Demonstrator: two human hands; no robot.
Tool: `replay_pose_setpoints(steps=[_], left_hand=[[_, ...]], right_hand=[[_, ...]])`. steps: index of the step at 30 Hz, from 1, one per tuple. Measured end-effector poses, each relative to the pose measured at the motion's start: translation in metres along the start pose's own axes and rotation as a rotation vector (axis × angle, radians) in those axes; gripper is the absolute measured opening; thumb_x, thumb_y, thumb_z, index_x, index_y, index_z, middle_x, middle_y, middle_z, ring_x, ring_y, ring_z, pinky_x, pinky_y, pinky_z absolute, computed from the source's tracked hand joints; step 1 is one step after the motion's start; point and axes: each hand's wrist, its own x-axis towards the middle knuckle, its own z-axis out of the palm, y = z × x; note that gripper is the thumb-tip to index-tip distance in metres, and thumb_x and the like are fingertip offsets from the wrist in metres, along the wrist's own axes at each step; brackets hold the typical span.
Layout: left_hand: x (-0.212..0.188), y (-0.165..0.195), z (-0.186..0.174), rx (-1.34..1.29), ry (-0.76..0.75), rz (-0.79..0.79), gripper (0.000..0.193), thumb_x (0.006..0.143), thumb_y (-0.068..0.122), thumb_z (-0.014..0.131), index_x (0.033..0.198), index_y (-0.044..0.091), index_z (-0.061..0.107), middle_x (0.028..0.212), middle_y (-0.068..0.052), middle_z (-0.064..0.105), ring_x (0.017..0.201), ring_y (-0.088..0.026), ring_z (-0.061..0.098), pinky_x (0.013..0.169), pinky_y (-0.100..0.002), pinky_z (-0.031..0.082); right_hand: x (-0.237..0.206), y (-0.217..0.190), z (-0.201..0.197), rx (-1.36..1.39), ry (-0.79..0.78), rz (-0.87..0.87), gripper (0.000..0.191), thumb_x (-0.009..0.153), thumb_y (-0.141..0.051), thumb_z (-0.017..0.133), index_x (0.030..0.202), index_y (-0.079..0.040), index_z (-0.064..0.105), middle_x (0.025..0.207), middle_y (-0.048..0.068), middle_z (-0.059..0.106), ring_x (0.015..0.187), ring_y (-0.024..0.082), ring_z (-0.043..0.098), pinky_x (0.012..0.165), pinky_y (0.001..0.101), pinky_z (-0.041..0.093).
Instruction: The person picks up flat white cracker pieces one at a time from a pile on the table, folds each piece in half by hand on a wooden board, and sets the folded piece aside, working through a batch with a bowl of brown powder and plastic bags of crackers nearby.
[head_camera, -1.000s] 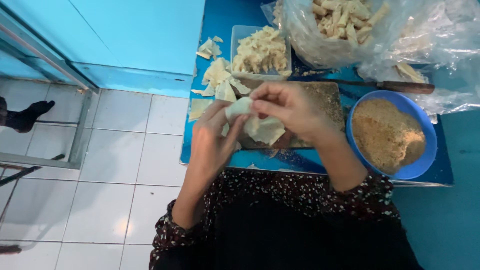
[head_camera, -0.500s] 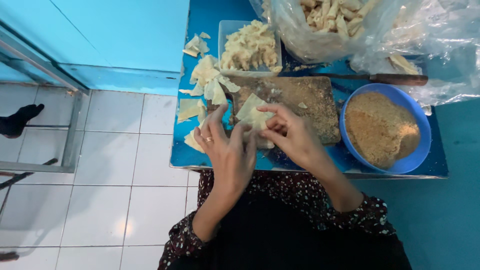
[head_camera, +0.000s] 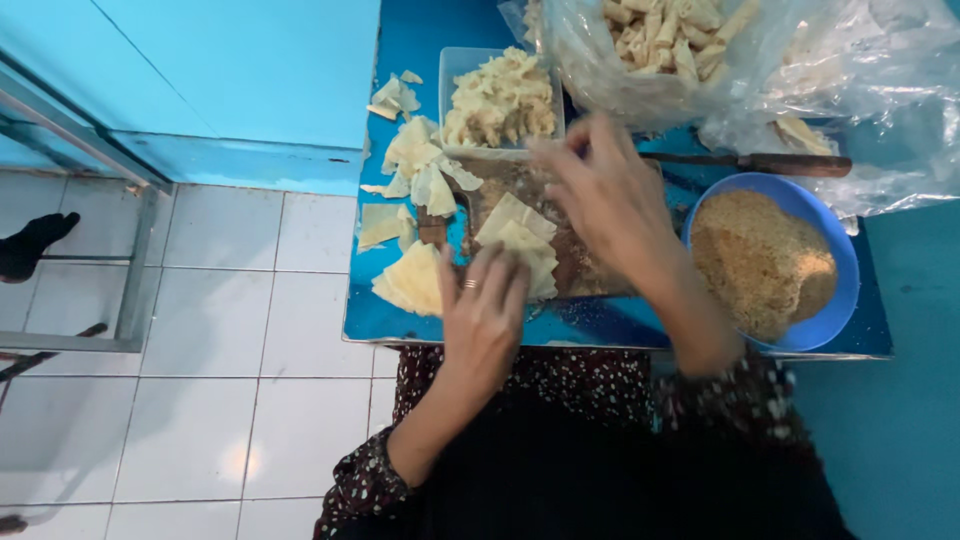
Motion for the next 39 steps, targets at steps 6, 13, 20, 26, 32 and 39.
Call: replay_pose_setpoints(steps=[6,13,20,26,32,39], left_hand=[[-0.008,0.002,0.001,-0.07,0.02,0.07,0.041,0.089,0.008,0.058,0.126,-0.006,0.066,0.131,-0.018,0.063,0.131,-0.031,0.057,0.119,-0.055,0.036],[-0.01,-0.002,0.002,-0.083,0.015,0.082,0.041,0.09,0.008,0.058,0.128,-0.005,0.066,0.133,-0.018,0.063,0.132,-0.031,0.058,0.119,-0.054,0.037],[-0.01,-0.002,0.002,-0.12,0.013,0.037,0.04,0.088,0.004,0.06,0.128,-0.004,0.066,0.137,-0.02,0.06,0.139,-0.036,0.053,0.119,-0.054,0.037],[-0.01,-0.003,0.005,-0.127,0.001,0.026,0.041,0.088,0.002,0.061,0.128,-0.002,0.067,0.14,-0.022,0.059,0.14,-0.038,0.051,0.119,-0.055,0.035],[-0.009,-0.003,0.004,-0.148,0.009,0.028,0.04,0.088,0.001,0.061,0.127,-0.002,0.067,0.139,-0.022,0.059,0.139,-0.038,0.052,0.118,-0.055,0.037],[-0.009,-0.003,0.002,-0.16,0.041,0.033,0.041,0.086,0.0,0.062,0.126,-0.003,0.067,0.138,-0.023,0.06,0.138,-0.039,0.054,0.118,-0.055,0.038]], right_hand=[[0.048,0.025,0.054,-0.142,-0.097,-0.089,0.024,0.088,-0.014,0.076,0.112,-0.012,0.075,0.11,0.016,0.048,0.11,0.037,0.049,0.085,0.0485,0.044],[0.065,0.038,0.06,-0.076,-0.137,-0.064,0.013,0.082,-0.018,0.081,0.085,-0.007,0.075,0.114,0.016,0.048,0.114,0.036,0.045,0.091,0.05,0.041],[0.055,0.04,0.047,-0.258,-0.075,-0.168,0.022,0.076,-0.019,0.081,0.085,-0.002,0.071,0.113,0.017,0.05,0.114,0.036,0.046,0.086,0.0496,0.04],[0.053,0.052,0.059,-0.254,-0.065,-0.152,0.004,0.087,-0.001,0.066,0.084,0.002,0.066,0.113,0.015,0.05,0.114,0.034,0.047,0.092,0.0455,0.042],[0.06,0.057,0.062,-0.102,-0.173,-0.024,0.006,0.075,-0.004,0.074,0.08,-0.003,0.072,0.114,0.018,0.05,0.114,0.038,0.046,0.095,0.047,0.042],[0.061,0.05,0.074,0.006,-0.186,0.061,0.049,0.072,0.008,0.067,0.112,-0.016,0.081,0.114,0.011,0.05,0.113,0.032,0.046,0.103,0.0453,0.039]])
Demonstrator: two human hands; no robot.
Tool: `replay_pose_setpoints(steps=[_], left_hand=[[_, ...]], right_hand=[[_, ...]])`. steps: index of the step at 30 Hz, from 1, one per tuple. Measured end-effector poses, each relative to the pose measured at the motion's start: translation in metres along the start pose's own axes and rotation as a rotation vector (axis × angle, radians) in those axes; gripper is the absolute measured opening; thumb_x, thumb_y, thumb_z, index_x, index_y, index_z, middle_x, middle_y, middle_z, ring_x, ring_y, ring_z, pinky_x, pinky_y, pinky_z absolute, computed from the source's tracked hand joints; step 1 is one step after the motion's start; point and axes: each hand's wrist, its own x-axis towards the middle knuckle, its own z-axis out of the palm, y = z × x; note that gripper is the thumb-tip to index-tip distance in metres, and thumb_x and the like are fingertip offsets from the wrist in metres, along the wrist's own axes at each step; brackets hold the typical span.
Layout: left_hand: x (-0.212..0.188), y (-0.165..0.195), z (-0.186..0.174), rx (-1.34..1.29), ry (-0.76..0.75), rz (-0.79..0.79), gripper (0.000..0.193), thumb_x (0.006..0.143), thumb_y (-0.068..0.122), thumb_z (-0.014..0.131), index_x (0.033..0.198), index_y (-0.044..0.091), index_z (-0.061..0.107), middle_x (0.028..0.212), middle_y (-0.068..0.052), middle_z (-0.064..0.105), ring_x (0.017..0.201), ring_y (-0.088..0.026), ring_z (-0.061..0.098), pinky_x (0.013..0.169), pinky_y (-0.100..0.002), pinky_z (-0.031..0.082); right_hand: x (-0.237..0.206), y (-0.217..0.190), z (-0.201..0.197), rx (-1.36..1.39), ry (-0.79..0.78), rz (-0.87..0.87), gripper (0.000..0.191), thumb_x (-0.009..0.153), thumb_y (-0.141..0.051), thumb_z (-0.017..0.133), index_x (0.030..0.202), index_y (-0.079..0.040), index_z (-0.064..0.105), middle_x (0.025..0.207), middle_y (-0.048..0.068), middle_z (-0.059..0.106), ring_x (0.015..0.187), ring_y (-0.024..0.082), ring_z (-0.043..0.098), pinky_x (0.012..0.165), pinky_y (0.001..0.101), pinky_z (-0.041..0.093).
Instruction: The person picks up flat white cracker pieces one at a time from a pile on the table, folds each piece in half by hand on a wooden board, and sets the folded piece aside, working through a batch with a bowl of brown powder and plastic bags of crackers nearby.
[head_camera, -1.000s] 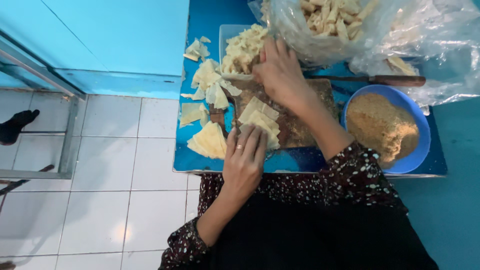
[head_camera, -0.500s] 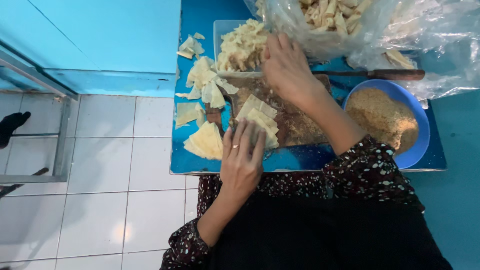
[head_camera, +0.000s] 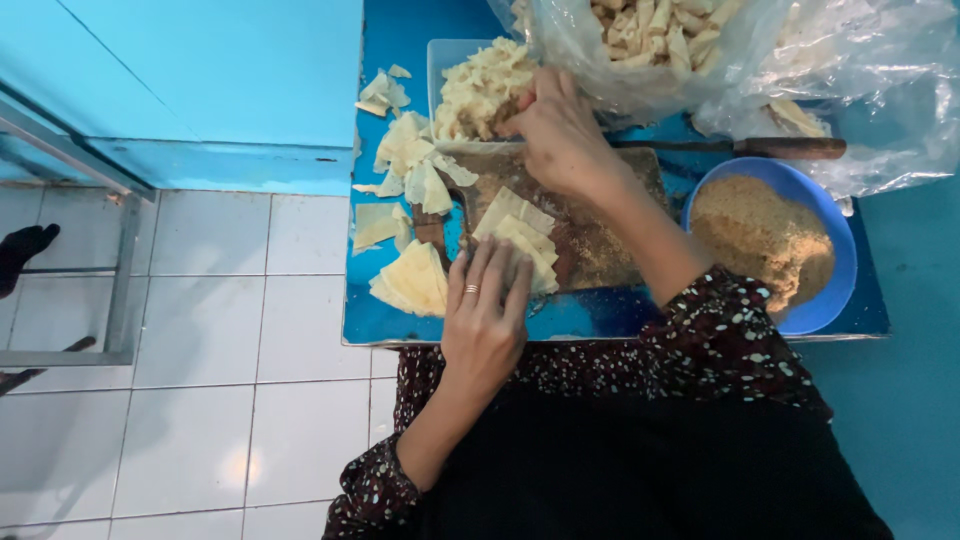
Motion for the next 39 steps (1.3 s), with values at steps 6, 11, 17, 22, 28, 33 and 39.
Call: replay_pose_setpoints(steps=[6,11,17,22,28,33,39], left_hand=[[0.0,0.0,0.0,-0.005,0.022,0.003,0.04,0.085,-0.001,0.062,0.125,-0.003,0.068,0.136,-0.023,0.061,0.137,-0.038,0.054,0.118,-0.054,0.038],[0.001,0.0,0.0,-0.008,0.026,0.006,0.04,0.085,0.0,0.062,0.124,-0.003,0.069,0.136,-0.023,0.061,0.137,-0.038,0.054,0.118,-0.054,0.038],[0.0,-0.001,0.001,-0.005,0.018,0.002,0.04,0.085,-0.001,0.062,0.124,-0.003,0.069,0.136,-0.022,0.061,0.137,-0.038,0.055,0.117,-0.054,0.039],[-0.001,-0.001,0.004,-0.016,0.028,-0.042,0.041,0.086,0.0,0.063,0.126,0.001,0.069,0.133,-0.02,0.06,0.137,-0.039,0.054,0.115,-0.055,0.04],[0.0,-0.003,0.004,-0.014,0.01,-0.02,0.041,0.088,0.001,0.063,0.128,-0.001,0.068,0.129,-0.021,0.059,0.136,-0.04,0.055,0.113,-0.055,0.042],[0.002,-0.003,0.0,0.001,0.016,0.012,0.04,0.086,0.003,0.063,0.126,-0.003,0.067,0.127,-0.021,0.06,0.134,-0.041,0.055,0.112,-0.055,0.042],[0.004,-0.001,-0.006,-0.027,0.034,0.014,0.039,0.085,0.001,0.062,0.123,-0.004,0.068,0.125,-0.021,0.061,0.133,-0.04,0.056,0.113,-0.054,0.043]], right_hand=[[0.004,0.007,0.004,0.151,-0.045,0.065,0.041,0.069,0.009,0.065,0.098,-0.015,0.081,0.113,0.011,0.048,0.12,0.033,0.044,0.106,0.0465,0.036],[0.011,0.001,-0.001,0.148,-0.053,0.109,0.037,0.068,0.008,0.068,0.092,-0.017,0.081,0.113,0.011,0.047,0.119,0.035,0.042,0.106,0.0454,0.034],[-0.002,-0.014,-0.038,0.376,-0.068,-0.01,0.028,0.077,0.001,0.073,0.101,-0.013,0.073,0.115,0.013,0.047,0.115,0.031,0.049,0.096,0.0375,0.043],[-0.075,-0.047,-0.071,-0.148,0.041,-0.366,0.052,0.08,0.007,0.067,0.124,-0.019,0.075,0.131,0.014,0.052,0.121,0.031,0.052,0.098,0.0438,0.045],[-0.108,-0.078,-0.055,-0.571,0.115,-0.466,0.052,0.092,-0.015,0.067,0.143,-0.007,0.067,0.143,0.014,0.049,0.124,0.027,0.048,0.104,0.0514,0.04],[-0.06,-0.051,-0.073,-0.347,0.109,-0.364,0.043,0.084,-0.014,0.066,0.127,-0.013,0.07,0.132,0.014,0.05,0.123,0.031,0.047,0.101,0.0466,0.04],[-0.005,-0.069,-0.033,-0.239,0.246,-0.388,0.024,0.085,-0.011,0.071,0.108,-0.007,0.075,0.122,0.012,0.048,0.121,0.03,0.045,0.093,0.044,0.037]])
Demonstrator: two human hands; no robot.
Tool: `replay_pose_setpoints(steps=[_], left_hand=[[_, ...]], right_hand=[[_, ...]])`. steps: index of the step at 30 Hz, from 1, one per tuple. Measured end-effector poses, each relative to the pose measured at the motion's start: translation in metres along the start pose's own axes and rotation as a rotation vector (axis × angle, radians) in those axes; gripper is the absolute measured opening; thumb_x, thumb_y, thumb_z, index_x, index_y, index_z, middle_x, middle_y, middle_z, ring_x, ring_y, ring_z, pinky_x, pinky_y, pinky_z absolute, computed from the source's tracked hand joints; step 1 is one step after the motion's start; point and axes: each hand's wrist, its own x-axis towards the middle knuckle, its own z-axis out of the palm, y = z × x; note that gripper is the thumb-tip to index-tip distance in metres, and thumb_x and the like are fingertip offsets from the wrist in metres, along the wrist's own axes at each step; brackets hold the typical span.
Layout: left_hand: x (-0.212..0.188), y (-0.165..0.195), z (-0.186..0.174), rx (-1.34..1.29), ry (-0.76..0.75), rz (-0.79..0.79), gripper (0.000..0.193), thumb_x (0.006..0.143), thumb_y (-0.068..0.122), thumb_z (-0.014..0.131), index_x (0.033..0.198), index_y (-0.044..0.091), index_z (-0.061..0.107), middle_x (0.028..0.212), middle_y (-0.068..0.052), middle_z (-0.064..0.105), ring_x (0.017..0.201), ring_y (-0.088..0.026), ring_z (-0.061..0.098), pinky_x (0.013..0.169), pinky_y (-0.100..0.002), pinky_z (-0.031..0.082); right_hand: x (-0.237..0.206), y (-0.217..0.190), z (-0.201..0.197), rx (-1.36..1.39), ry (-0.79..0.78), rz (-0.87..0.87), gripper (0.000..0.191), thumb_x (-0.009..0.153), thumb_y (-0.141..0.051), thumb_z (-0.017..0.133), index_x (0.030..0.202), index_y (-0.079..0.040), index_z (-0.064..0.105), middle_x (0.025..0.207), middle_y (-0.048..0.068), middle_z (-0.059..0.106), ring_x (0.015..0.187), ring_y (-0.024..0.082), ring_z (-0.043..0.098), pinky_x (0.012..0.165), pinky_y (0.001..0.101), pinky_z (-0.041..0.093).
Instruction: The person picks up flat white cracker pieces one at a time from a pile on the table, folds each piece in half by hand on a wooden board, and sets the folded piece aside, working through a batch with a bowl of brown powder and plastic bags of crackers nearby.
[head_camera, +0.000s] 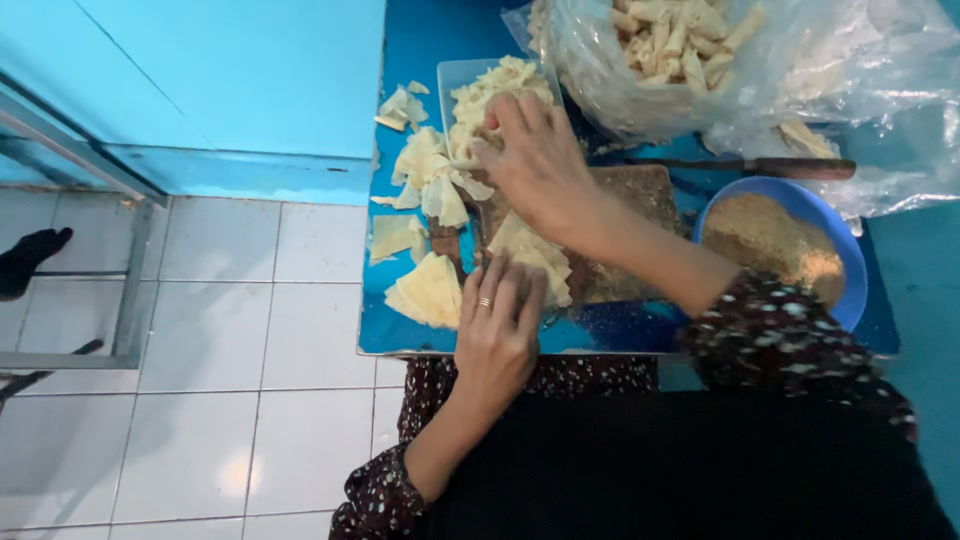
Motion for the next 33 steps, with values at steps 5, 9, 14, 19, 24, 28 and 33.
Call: replay_pose_setpoints(steps=[5,9,14,19,24,28,33], left_hand=[[0.0,0.0,-0.001,0.006,0.023,0.011,0.038,0.085,0.001,0.062,0.122,-0.005,0.068,0.125,-0.022,0.061,0.131,-0.04,0.057,0.113,-0.054,0.043],[0.0,0.002,-0.002,0.015,0.03,0.014,0.036,0.087,0.002,0.062,0.122,-0.005,0.068,0.123,-0.021,0.061,0.13,-0.04,0.057,0.113,-0.054,0.043],[-0.001,0.002,-0.001,0.006,0.043,0.003,0.038,0.084,0.002,0.062,0.121,-0.004,0.069,0.122,-0.021,0.062,0.131,-0.04,0.058,0.112,-0.054,0.044],[-0.004,0.0,0.002,0.025,0.062,0.018,0.039,0.084,-0.001,0.063,0.122,-0.004,0.069,0.124,-0.021,0.062,0.131,-0.04,0.058,0.112,-0.055,0.044],[-0.005,0.0,0.008,0.001,0.093,0.012,0.036,0.086,-0.002,0.065,0.122,-0.005,0.069,0.125,-0.021,0.061,0.13,-0.039,0.058,0.111,-0.055,0.045],[-0.006,0.0,0.01,0.018,0.092,0.023,0.039,0.084,-0.003,0.064,0.123,-0.005,0.069,0.126,-0.021,0.061,0.128,-0.039,0.059,0.109,-0.055,0.046],[-0.004,0.005,0.009,0.058,0.069,0.013,0.04,0.085,-0.003,0.063,0.124,-0.003,0.068,0.129,-0.021,0.061,0.129,-0.039,0.059,0.111,-0.055,0.044]], right_hand=[[0.009,0.007,0.021,0.145,-0.08,0.101,0.013,0.077,-0.007,0.069,0.09,-0.007,0.072,0.116,0.012,0.048,0.117,0.032,0.045,0.093,0.0453,0.037],[0.018,0.016,0.026,0.161,-0.182,0.07,0.009,0.083,-0.007,0.068,0.092,-0.006,0.068,0.115,0.014,0.047,0.114,0.034,0.044,0.089,0.0466,0.036],[0.021,0.031,0.009,0.186,-0.252,-0.016,0.026,0.079,-0.002,0.066,0.105,-0.005,0.064,0.115,0.016,0.045,0.111,0.035,0.045,0.09,0.0457,0.038],[-0.029,0.023,-0.044,0.163,-0.344,-0.092,0.035,0.088,0.006,0.062,0.117,-0.012,0.065,0.119,0.012,0.048,0.11,0.029,0.049,0.087,0.0427,0.041],[-0.093,-0.018,-0.054,-0.146,-0.284,-0.231,0.063,0.088,-0.011,0.066,0.15,-0.01,0.055,0.136,0.012,0.052,0.118,0.027,0.05,0.1,0.0496,0.042],[-0.093,0.001,-0.036,-0.173,-0.161,-0.164,0.07,0.083,-0.012,0.066,0.151,-0.024,0.051,0.141,0.01,0.049,0.122,0.027,0.049,0.102,0.0518,0.041],[-0.062,0.027,-0.017,-0.189,-0.176,-0.112,0.063,0.09,-0.011,0.066,0.15,-0.021,0.052,0.144,0.016,0.045,0.119,0.035,0.045,0.095,0.0522,0.037]])
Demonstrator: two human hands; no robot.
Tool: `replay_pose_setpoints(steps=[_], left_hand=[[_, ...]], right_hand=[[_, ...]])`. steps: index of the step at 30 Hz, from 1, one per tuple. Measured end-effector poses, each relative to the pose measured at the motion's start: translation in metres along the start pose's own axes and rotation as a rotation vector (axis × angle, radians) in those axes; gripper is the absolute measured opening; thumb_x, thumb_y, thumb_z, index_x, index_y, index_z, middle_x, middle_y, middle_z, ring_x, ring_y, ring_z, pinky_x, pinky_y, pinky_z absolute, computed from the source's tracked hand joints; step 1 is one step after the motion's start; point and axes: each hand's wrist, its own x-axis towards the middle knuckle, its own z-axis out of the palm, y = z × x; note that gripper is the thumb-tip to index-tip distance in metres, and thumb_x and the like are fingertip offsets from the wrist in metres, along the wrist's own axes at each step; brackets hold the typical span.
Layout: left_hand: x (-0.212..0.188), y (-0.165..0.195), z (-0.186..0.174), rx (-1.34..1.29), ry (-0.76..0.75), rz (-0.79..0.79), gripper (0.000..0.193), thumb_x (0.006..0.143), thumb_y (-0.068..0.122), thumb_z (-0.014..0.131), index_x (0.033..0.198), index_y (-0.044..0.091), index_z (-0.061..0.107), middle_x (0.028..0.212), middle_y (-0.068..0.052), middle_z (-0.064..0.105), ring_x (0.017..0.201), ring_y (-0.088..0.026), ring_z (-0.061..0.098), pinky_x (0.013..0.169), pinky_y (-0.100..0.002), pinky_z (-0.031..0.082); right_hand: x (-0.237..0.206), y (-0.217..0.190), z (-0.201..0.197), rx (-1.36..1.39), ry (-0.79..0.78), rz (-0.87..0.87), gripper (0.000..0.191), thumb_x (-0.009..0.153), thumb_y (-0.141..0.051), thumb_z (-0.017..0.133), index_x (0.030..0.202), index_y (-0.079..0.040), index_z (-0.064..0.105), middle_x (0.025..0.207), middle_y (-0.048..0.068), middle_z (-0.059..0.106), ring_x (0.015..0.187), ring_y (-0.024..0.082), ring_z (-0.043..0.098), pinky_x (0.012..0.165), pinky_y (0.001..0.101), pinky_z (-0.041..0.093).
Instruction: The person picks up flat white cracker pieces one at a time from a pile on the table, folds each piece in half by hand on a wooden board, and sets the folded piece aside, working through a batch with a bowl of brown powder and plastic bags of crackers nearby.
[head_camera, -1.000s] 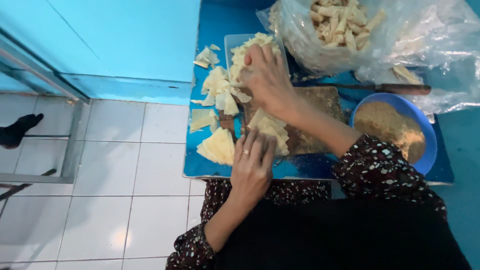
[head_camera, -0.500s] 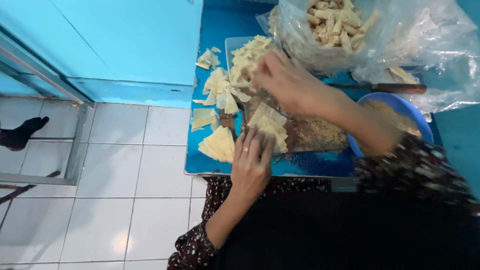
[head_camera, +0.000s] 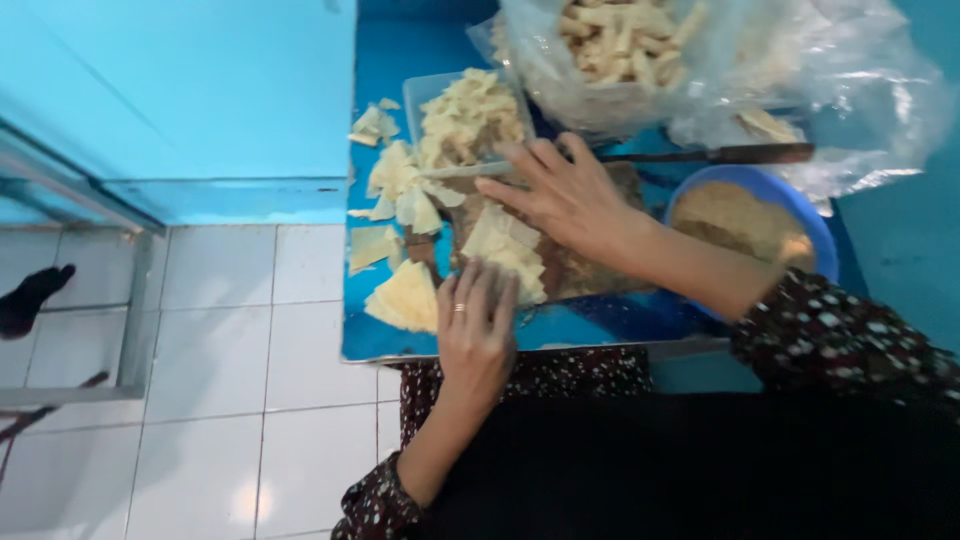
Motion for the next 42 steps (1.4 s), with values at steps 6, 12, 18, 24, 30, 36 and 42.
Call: replay_pose_setpoints(steps=[6,12,18,24,30,36,42], left_hand=[[0.003,0.008,-0.009,-0.061,-0.13,-0.057,0.052,0.081,-0.009,0.059,0.133,-0.003,0.062,0.134,-0.022,0.061,0.132,-0.04,0.057,0.116,-0.058,0.038],[0.008,0.008,-0.018,-0.109,-0.161,-0.192,0.047,0.083,-0.008,0.061,0.128,0.002,0.067,0.142,-0.021,0.059,0.135,-0.043,0.051,0.119,-0.057,0.037],[0.009,0.012,-0.03,0.149,-0.116,-0.306,0.022,0.093,0.013,0.076,0.115,0.01,0.075,0.148,-0.016,0.056,0.147,-0.039,0.046,0.119,-0.066,0.021],[0.01,0.006,-0.036,0.179,-0.103,-0.331,0.018,0.092,0.019,0.08,0.109,0.013,0.076,0.146,-0.015,0.057,0.147,-0.039,0.045,0.117,-0.068,0.018],[0.009,0.005,-0.037,0.096,-0.122,-0.368,0.018,0.091,0.022,0.08,0.105,0.013,0.072,0.144,-0.012,0.057,0.147,-0.037,0.045,0.117,-0.069,0.018],[0.016,0.003,-0.025,0.118,-0.091,-0.376,0.015,0.092,0.02,0.078,0.101,0.013,0.069,0.146,-0.014,0.054,0.145,-0.036,0.045,0.114,-0.072,0.018],[0.016,0.005,-0.021,0.101,-0.084,-0.377,0.011,0.092,0.015,0.076,0.095,0.012,0.066,0.14,-0.011,0.057,0.143,-0.032,0.048,0.113,-0.073,0.017]], right_hand=[[-0.05,0.035,-0.052,0.662,-0.165,0.35,0.079,0.084,0.008,0.058,0.157,-0.023,0.046,0.138,0.013,0.061,0.113,0.028,0.063,0.094,0.0459,0.056],[-0.142,0.043,-0.096,0.501,0.004,0.61,0.054,0.096,-0.01,0.064,0.146,-0.016,0.045,0.107,0.013,0.075,0.095,0.028,0.075,0.08,0.0377,0.06],[-0.162,0.013,-0.071,0.394,-0.463,0.78,0.052,0.102,-0.014,0.059,0.152,-0.019,0.045,0.079,0.013,0.071,0.069,0.025,0.071,0.062,0.0378,0.053],[-0.181,-0.005,-0.062,0.232,-0.001,0.475,0.04,0.094,-0.008,0.066,0.133,-0.011,0.059,0.065,0.013,0.056,0.055,0.03,0.058,0.057,0.047,0.046],[-0.174,-0.003,-0.05,0.188,-0.051,0.661,0.05,0.094,-0.012,0.076,0.139,-0.001,0.055,0.077,0.015,0.066,0.071,0.03,0.067,0.065,0.0426,0.05],[-0.118,-0.037,-0.048,0.932,0.29,0.93,0.035,0.093,-0.006,0.076,0.124,-0.004,0.057,0.102,0.009,0.077,0.089,0.02,0.077,0.075,0.0293,0.061],[-0.05,-0.105,-0.023,0.685,0.455,0.448,0.032,0.09,-0.003,0.077,0.118,-0.005,0.062,0.113,0.009,0.072,0.101,0.026,0.074,0.084,0.0348,0.06]])
